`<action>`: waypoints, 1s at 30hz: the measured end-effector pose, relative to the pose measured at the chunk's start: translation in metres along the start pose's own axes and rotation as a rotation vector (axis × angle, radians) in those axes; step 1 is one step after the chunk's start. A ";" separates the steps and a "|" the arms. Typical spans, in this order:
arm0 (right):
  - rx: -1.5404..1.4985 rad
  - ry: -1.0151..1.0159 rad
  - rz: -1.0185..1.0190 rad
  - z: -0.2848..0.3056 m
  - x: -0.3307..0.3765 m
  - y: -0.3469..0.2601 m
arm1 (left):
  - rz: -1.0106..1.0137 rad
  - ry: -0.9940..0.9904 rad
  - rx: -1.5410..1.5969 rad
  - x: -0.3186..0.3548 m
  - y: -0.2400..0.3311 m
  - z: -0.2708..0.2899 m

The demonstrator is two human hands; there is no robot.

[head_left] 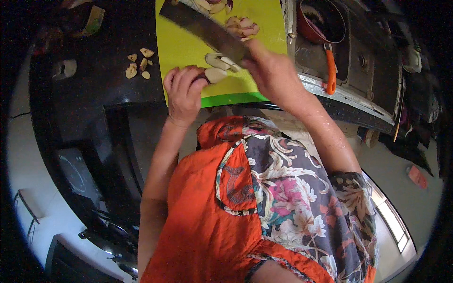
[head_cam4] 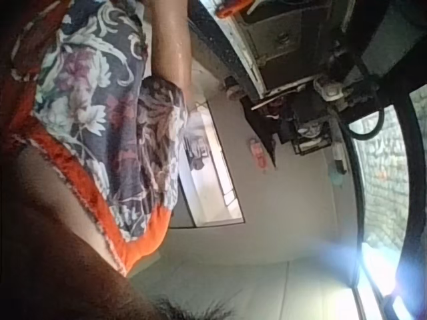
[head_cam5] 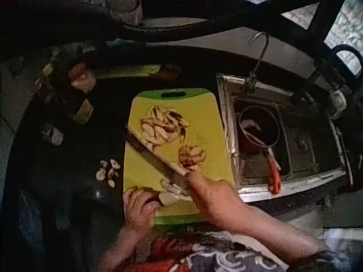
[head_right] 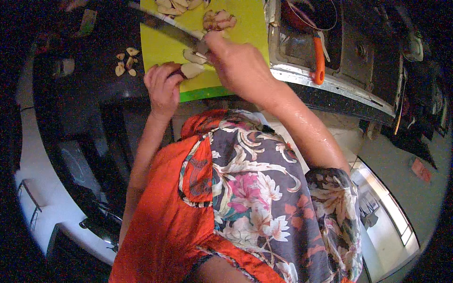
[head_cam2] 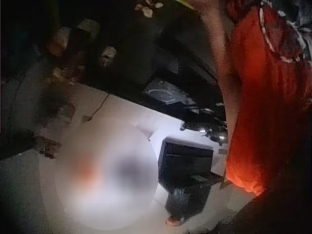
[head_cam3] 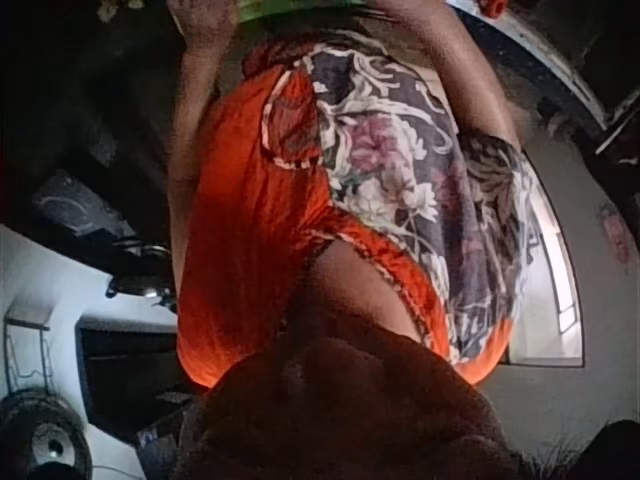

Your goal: The person washes an eggplant under running water, then slices it into thin pieces on a yellow cutting board using a cleaver. The person repeatedly rinses the knife and hands during the process.

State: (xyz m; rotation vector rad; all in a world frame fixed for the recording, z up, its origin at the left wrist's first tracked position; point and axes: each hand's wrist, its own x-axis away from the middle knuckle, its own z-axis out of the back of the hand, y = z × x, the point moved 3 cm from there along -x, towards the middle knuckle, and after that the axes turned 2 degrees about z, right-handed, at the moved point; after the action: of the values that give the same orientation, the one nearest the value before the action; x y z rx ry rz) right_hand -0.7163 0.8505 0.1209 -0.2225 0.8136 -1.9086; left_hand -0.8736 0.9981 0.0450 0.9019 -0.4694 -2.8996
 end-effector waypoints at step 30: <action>0.238 -0.169 -0.184 0.041 0.107 0.035 | -0.185 -0.133 -0.052 -0.065 0.016 -0.013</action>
State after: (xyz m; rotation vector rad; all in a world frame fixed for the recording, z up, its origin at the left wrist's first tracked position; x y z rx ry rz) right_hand -0.7212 0.7311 0.1093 -0.3160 0.4608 -2.1060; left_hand -0.8125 0.9891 0.0751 0.7877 -0.3337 -3.1381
